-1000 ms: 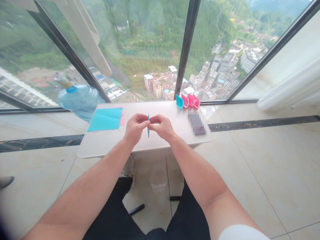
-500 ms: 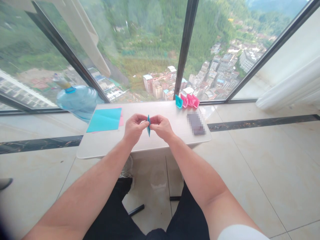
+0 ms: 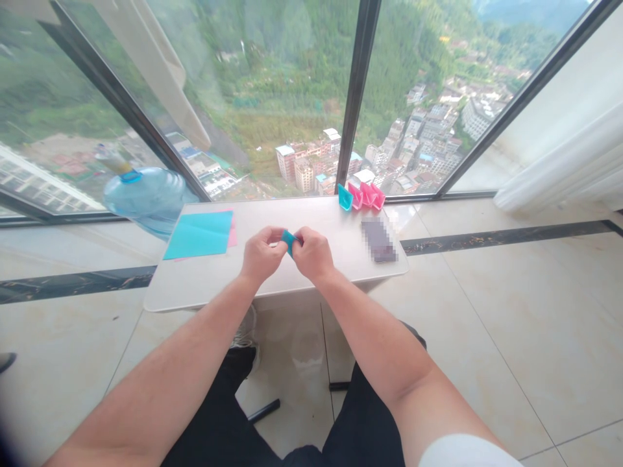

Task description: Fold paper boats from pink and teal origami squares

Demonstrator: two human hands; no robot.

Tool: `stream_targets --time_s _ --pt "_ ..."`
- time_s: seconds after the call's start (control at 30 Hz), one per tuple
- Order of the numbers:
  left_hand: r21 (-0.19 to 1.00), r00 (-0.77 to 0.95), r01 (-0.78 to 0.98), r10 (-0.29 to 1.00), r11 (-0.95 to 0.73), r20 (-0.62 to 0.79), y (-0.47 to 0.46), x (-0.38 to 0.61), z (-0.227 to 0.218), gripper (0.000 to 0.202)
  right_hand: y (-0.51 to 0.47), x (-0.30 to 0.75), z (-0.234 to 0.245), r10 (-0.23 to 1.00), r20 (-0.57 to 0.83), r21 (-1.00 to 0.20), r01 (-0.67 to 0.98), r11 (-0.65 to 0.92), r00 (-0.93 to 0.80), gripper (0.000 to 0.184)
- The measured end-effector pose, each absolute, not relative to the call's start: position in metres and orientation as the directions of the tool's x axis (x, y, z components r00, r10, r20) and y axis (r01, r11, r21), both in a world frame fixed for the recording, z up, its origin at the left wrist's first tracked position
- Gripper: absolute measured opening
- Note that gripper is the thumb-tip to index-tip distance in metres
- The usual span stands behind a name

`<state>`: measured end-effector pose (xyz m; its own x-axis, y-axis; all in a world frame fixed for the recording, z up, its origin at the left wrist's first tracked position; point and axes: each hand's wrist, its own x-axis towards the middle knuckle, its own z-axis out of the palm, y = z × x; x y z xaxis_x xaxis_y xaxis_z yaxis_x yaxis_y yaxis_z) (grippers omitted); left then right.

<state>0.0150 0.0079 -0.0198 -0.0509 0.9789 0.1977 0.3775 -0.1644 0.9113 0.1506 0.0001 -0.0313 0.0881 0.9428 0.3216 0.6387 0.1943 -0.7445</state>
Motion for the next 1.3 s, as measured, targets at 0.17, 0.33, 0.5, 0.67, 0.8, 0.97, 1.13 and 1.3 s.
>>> stream_targets --time_s 0.17,0.33,0.5,0.67,0.8,0.97,1.13,1.3 --pt "0.888 0.061 0.449 0.995 -0.102 0.084 0.01 0.015 -0.029 0.022 0.001 0.15 -0.033 0.939 0.336 -0.721 0.662 0.204 0.077 0.008" --pt "0.959 0.012 0.283 0.999 0.032 -0.037 0.013 0.02 -0.042 0.024 0.001 0.147 -0.033 0.941 0.333 -0.709 0.675 0.205 0.063 0.008" --pt "0.919 -0.05 0.394 0.998 -0.01 0.032 0.011 0.021 -0.04 0.032 0.002 0.145 -0.034 0.935 0.344 -0.697 0.69 0.196 0.081 0.007" --pt "0.895 -0.118 0.446 0.992 0.009 0.05 0.009 0.023 -0.033 0.039 0.001 0.147 -0.032 0.962 0.247 -0.699 0.71 0.092 0.118 0.012" --pt "0.94 -0.101 0.339 0.995 0.046 -0.013 0.009 0.023 -0.033 0.033 0.0 0.149 -0.031 0.96 0.259 -0.7 0.705 0.113 0.104 0.019" --pt "0.99 -0.089 0.113 0.993 0.083 -0.073 0.011 0.02 -0.033 0.035 0.001 0.154 -0.033 0.954 0.286 -0.793 0.581 0.185 0.086 0.025" --pt "0.996 -0.098 -0.058 0.992 0.074 -0.08 0.013 0.019 -0.029 0.04 0.006 0.155 -0.035 0.975 0.212 -0.934 0.31 0.181 0.071 0.032" --pt "0.969 -0.063 -0.228 0.992 0.089 -0.106 0.011 0.017 -0.02 0.05 0.011 0.155 -0.034 0.982 0.182 -0.979 0.106 0.176 0.054 0.03"
